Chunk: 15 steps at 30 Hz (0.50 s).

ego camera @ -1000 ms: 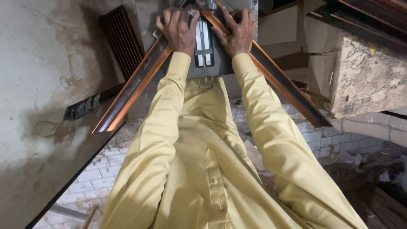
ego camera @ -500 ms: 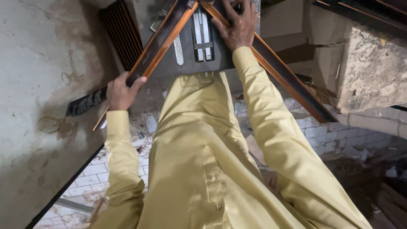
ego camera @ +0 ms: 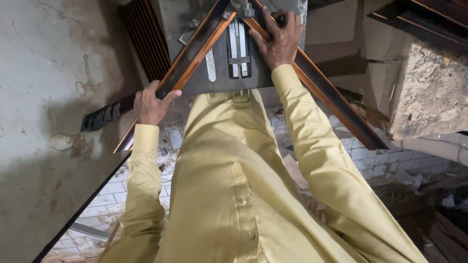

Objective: The person repeatedly picks up two long wooden strips, aligns them at right angles on a metal jig, and presses them together to form a corner joint. The person then places the assembled frame onto a nearby stack and repeats the process with new strips.

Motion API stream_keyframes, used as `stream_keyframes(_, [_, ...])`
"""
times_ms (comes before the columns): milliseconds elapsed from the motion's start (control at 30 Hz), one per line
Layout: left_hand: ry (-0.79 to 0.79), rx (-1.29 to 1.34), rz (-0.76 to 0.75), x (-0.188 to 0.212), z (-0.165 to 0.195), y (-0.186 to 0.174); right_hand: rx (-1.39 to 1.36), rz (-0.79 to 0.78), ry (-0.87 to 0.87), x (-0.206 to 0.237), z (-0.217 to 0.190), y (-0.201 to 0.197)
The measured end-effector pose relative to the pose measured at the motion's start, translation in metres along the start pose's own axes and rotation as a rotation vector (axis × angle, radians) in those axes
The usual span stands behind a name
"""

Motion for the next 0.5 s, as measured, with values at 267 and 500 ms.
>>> stream_keyframes(267, [0.059, -0.001, 0.086, 0.004, 0.012, -0.007, -0.016, -0.004, 0.026, 0.001, -0.003, -0.005])
stream_keyframes(500, [-0.017, -0.065, 0.101, 0.007, 0.006, -0.007, -0.051, -0.043, 0.067, -0.001, 0.005, 0.001])
Point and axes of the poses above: each hand's wrist, its own x-axis away from the middle knuckle, its own y-axis out of the palm, z = x × y, the point moved 8 cm from there along -x, towards the middle knuckle, and after that the axes turned 6 degrees about y, right-handed, at the moved point
